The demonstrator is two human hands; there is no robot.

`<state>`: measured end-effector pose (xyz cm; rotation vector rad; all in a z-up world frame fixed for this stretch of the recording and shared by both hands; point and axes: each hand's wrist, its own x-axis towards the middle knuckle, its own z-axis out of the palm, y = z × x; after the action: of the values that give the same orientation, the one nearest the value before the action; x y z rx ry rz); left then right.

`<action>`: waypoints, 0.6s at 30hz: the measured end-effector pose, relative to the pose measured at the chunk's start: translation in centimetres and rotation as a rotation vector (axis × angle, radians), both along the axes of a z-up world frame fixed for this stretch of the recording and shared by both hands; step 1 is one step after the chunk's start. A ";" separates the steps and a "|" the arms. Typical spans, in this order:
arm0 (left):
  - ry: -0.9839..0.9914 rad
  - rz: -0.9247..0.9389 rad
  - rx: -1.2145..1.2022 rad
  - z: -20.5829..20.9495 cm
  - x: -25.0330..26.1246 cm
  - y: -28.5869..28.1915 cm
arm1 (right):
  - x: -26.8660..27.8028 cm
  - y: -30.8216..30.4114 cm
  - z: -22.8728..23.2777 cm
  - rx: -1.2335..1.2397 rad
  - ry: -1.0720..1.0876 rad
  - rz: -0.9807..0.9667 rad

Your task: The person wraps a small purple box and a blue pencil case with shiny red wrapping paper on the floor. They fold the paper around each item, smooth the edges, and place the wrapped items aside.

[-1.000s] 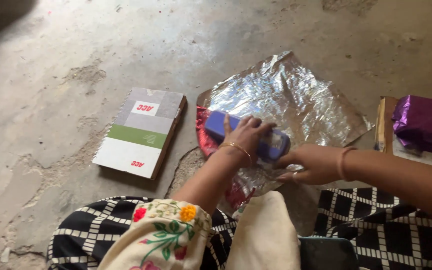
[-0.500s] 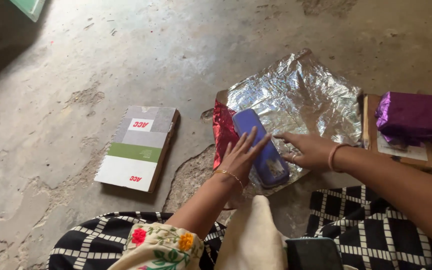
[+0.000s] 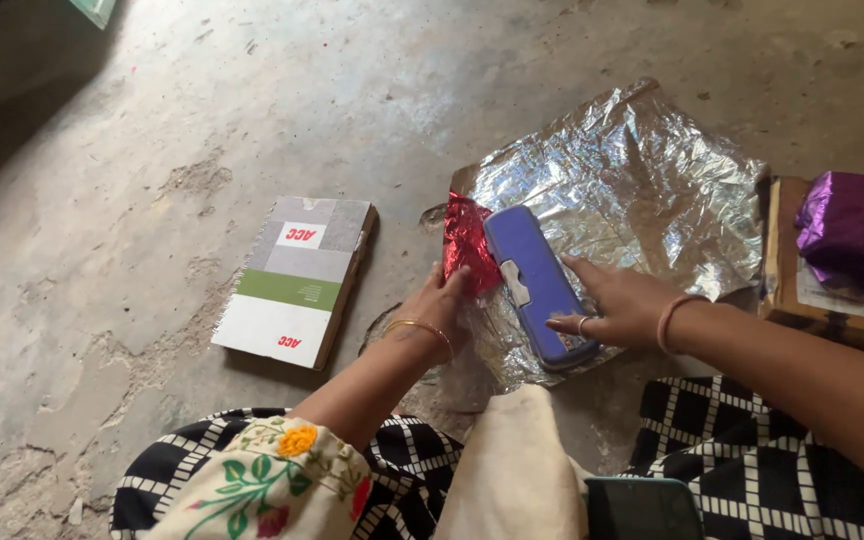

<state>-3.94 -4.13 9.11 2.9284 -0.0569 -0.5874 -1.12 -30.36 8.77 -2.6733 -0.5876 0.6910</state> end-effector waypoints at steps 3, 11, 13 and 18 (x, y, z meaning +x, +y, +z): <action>-0.009 0.096 -0.101 -1.3 0.8 -0.3 | -1.3 0.7 0.5 0.014 -0.021 0.006; -0.041 0.139 -0.230 -2.2 2.7 -0.9 | -2.1 2.0 1.7 -0.190 0.054 0.133; -0.033 0.149 -0.217 -2.4 2.6 -1.2 | -2.2 2.3 1.6 -0.220 0.034 0.134; -0.074 0.149 -0.156 -3.1 3.2 -1.4 | -2.0 2.2 0.8 -0.143 0.053 0.032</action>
<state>-0.74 -5.57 6.02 2.7719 0.1014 -0.4310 -3.15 -28.17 9.53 -2.7717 -0.5895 0.8397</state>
